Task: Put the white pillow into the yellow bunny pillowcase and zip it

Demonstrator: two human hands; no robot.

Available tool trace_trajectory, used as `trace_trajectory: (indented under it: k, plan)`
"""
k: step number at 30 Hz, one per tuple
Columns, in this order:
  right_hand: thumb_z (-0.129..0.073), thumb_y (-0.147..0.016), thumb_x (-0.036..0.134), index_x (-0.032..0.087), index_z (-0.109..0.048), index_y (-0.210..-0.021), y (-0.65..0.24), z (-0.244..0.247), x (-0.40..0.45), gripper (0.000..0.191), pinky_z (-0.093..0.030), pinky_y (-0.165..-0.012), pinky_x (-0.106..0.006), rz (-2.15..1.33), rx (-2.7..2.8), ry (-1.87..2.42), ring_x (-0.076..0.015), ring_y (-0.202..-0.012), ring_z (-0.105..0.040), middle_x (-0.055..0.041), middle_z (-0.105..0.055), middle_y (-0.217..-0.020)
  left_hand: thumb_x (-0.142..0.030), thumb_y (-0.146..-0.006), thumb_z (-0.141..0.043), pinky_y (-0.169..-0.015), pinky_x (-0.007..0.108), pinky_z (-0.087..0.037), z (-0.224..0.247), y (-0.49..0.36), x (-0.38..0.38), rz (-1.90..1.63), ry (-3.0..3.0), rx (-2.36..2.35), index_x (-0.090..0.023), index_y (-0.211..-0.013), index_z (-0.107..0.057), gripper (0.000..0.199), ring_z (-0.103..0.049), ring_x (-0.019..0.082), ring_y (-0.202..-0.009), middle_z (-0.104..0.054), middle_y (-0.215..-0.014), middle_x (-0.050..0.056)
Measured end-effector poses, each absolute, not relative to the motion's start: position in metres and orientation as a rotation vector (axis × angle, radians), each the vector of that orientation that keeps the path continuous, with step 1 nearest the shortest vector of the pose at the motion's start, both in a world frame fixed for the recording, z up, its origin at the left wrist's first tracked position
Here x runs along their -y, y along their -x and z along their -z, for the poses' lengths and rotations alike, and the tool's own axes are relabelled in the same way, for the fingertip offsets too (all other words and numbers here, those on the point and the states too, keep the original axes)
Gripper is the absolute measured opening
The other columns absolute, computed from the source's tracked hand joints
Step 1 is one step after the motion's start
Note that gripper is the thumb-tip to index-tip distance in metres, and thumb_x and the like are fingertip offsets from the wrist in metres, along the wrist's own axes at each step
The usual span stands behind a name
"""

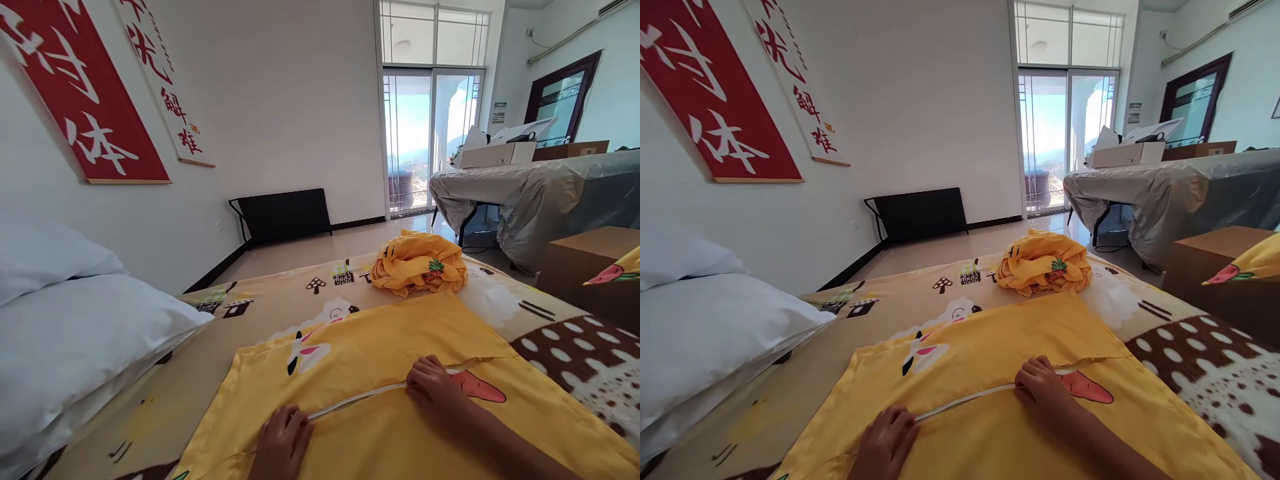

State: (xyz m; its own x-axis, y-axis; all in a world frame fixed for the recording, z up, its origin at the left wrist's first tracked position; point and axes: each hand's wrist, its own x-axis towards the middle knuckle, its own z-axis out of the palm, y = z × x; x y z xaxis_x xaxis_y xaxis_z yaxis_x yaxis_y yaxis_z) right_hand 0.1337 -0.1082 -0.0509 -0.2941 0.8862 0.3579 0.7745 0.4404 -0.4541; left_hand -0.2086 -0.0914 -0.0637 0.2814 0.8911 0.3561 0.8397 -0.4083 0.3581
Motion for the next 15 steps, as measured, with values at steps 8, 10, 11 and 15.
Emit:
trace_trajectory:
  k: [8, 10, 11, 15]
  plan:
    - [-0.043, -0.088, 0.021, 0.021, -0.058, -0.094, -0.133, 0.056, 0.112, 0.016, -0.044, -0.082, -0.036, -0.348, 2.036, 1.489, -0.0207, -0.090, -0.055, -0.0064, -0.063, -0.095, -0.041, -0.090, -0.037, -0.084, 0.037, -0.049, 0.058, 0.214, 0.095, -0.720, -2.477, -1.686, -0.024, -0.084, -0.064, 0.032, -0.062, 0.021, -0.094, -0.066, -0.095, 0.006]
    - [-0.038, -0.090, 0.022, 0.021, -0.057, -0.107, -0.139, 0.056, 0.118, 0.025, -0.045, -0.086, -0.038, -0.250, 2.011, 1.524, -0.0217, -0.097, -0.056, -0.0093, -0.062, -0.104, -0.042, -0.090, -0.036, -0.092, 0.041, -0.047, 0.057, 0.228, 0.093, -0.608, -2.480, -1.741, -0.025, -0.098, -0.066, 0.036, -0.060, 0.023, -0.106, -0.067, -0.109, 0.007]
    - [-0.037, -0.091, 0.023, 0.021, -0.056, -0.113, -0.146, 0.057, 0.121, 0.029, -0.044, -0.090, -0.040, -0.186, 2.036, 1.528, -0.0225, -0.103, -0.055, -0.0106, -0.061, -0.111, -0.043, -0.090, -0.035, -0.097, 0.043, -0.045, 0.057, 0.239, 0.092, -0.546, -2.478, -1.774, -0.025, -0.108, -0.065, 0.039, -0.056, 0.023, -0.115, -0.065, -0.119, 0.007]
    - [-0.037, -0.093, 0.038, 0.028, -0.045, -0.135, -0.210, 0.074, 0.141, 0.043, -0.035, -0.103, -0.047, 0.030, 2.123, 1.646, -0.0265, -0.129, -0.042, -0.0079, -0.046, -0.142, -0.045, -0.089, -0.030, -0.108, 0.046, -0.035, 0.062, 0.296, 0.095, -0.283, -2.418, -1.924, -0.027, -0.136, -0.047, 0.053, -0.039, 0.022, -0.135, -0.044, -0.145, 0.002]
